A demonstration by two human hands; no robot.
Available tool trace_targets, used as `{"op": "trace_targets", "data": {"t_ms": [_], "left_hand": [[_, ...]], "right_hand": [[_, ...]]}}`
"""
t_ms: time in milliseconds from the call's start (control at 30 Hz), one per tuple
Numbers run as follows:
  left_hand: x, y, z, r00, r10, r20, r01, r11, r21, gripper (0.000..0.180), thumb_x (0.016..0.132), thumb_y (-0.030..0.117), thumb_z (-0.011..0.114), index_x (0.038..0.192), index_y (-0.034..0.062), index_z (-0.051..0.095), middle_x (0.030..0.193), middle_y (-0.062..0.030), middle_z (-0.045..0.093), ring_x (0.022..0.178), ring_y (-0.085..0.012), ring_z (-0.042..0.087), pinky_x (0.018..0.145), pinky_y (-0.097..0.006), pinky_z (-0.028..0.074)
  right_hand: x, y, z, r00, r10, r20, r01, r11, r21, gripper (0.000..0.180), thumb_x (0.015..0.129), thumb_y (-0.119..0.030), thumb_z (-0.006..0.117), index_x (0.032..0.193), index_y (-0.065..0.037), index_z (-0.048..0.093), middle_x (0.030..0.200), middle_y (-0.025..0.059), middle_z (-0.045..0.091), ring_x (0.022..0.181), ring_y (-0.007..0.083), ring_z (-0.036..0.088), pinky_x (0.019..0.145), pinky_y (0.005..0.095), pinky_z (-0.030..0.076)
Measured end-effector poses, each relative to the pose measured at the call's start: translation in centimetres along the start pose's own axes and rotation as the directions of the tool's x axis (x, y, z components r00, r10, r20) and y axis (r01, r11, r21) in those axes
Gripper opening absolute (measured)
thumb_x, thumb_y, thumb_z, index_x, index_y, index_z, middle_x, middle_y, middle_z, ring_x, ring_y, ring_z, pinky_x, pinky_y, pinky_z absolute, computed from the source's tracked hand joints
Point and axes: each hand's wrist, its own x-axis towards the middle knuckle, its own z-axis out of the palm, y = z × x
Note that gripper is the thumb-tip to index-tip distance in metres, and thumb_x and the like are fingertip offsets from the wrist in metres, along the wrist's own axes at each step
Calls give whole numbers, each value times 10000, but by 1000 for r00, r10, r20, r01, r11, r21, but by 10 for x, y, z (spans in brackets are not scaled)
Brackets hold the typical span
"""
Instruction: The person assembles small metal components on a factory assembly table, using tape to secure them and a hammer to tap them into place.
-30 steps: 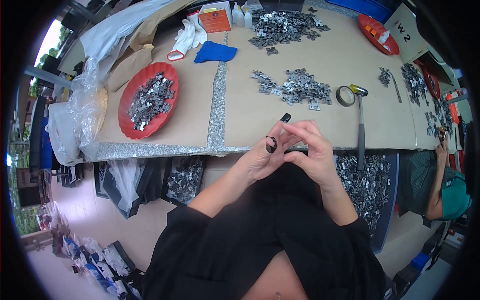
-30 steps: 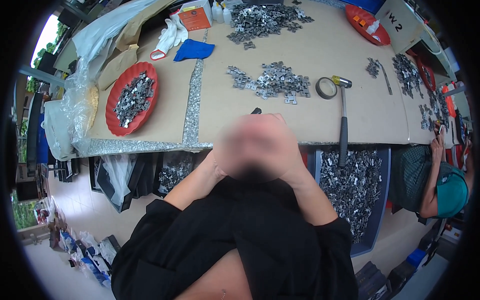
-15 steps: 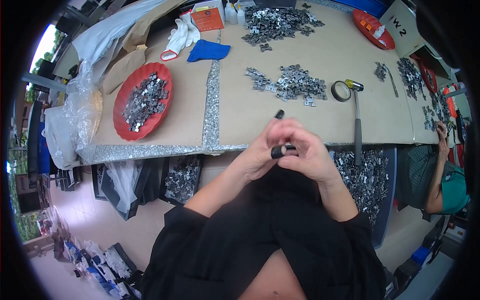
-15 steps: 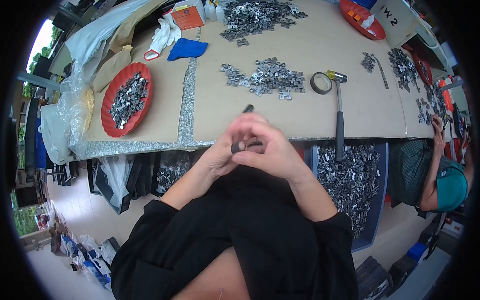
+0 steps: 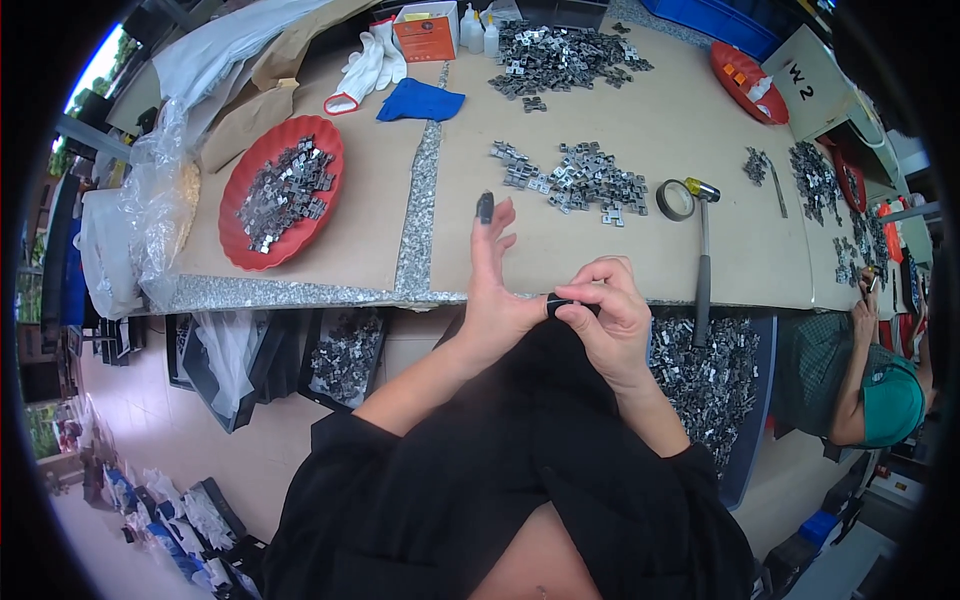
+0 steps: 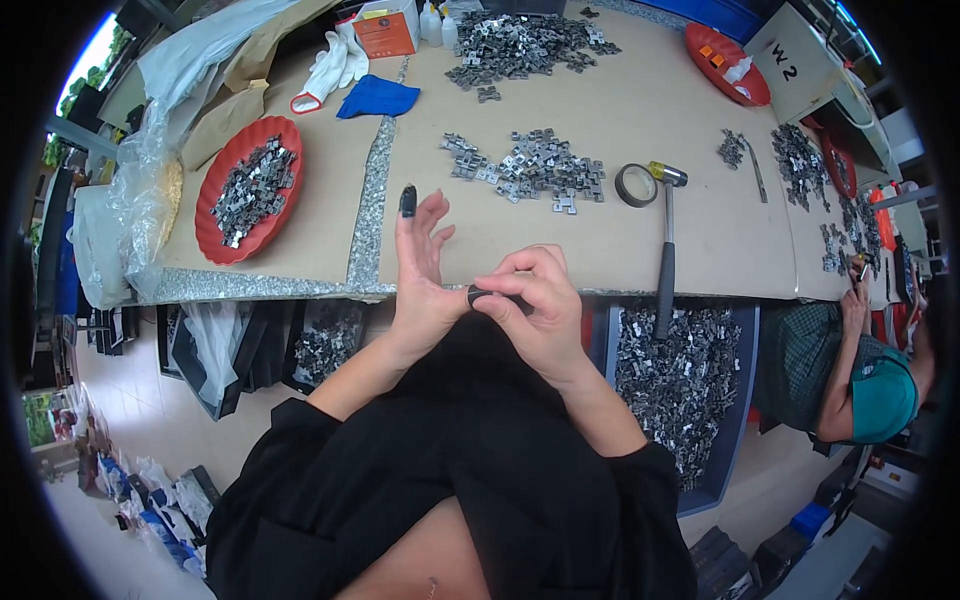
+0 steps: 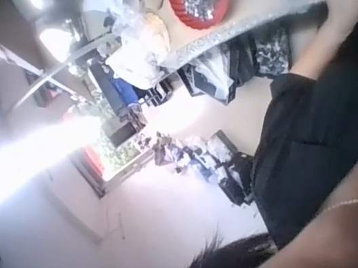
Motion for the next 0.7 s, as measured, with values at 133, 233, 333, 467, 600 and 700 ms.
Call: {"op": "trace_targets", "data": {"t_ms": [133, 233, 333, 467, 600, 700], "left_hand": [[2, 8, 2, 996, 79, -34, -74, 986, 151, 1013, 615, 244, 759, 1325, 52, 63, 1336, -194, 185, 1244, -312, 211, 979, -441, 220], [6, 8, -3, 970, 239, -34, -214, 916, 340, 979, 632, 274, 746, 1322, 41, 93, 1318, -197, 214, 1234, -316, 231, 975, -438, 244], [12, 13, -3, 900, 435, -13, -381, 802, 461, 911, 635, 263, 718, 1316, 41, 153, 1291, -197, 260, 1194, -342, 277, 957, -463, 262], [16, 17, -6, 773, 634, -10, -522, 645, 559, 809, 691, 372, 647, 1306, 60, 224, 1254, -193, 329, 1151, -368, 328, 931, -518, 255], [22, 20, -13, 626, 769, 131, -628, 397, 669, 805, 723, 479, 578, 1307, 55, 222, 1236, -188, 359, 1154, -363, 333, 927, -537, 237], [18, 25, -6, 694, 715, 90, -603, 507, 616, 768, 724, 423, 611, 1302, 75, 245, 1261, -178, 329, 1159, -378, 321, 945, -501, 236]], "right_hand": [[2, -7, 8, 991, 29, -130, -31, 999, -14, 196, 665, -94, 698, 841, -34, 636, 905, 46, 495, 830, 159, 445, 717, 252, 384], [10, -13, 10, 938, 210, -274, -134, 953, 271, 192, 665, -77, 693, 843, -30, 639, 895, 51, 493, 827, 147, 445, 718, 248, 381], [1, 0, -2, 993, 107, -58, -91, 968, 233, 252, 665, -82, 702, 901, -23, 634, 950, 74, 461, 839, 140, 455, 729, 242, 381], [6, -6, -2, 996, 85, -30, -74, 964, 256, 298, 657, -122, 721, 922, -22, 628, 1020, 88, 445, 875, 151, 457, 760, 254, 378], [10, -8, 3, 977, 207, 44, -195, 798, 571, 373, 637, -192, 739, 944, -21, 613, 1084, 95, 428, 956, 172, 425, 835, 290, 347], [6, -2, -4, 951, 173, 254, -285, 809, 514, 375, 628, -210, 742, 930, -29, 615, 1066, 85, 428, 999, 194, 399, 869, 328, 324]]}}
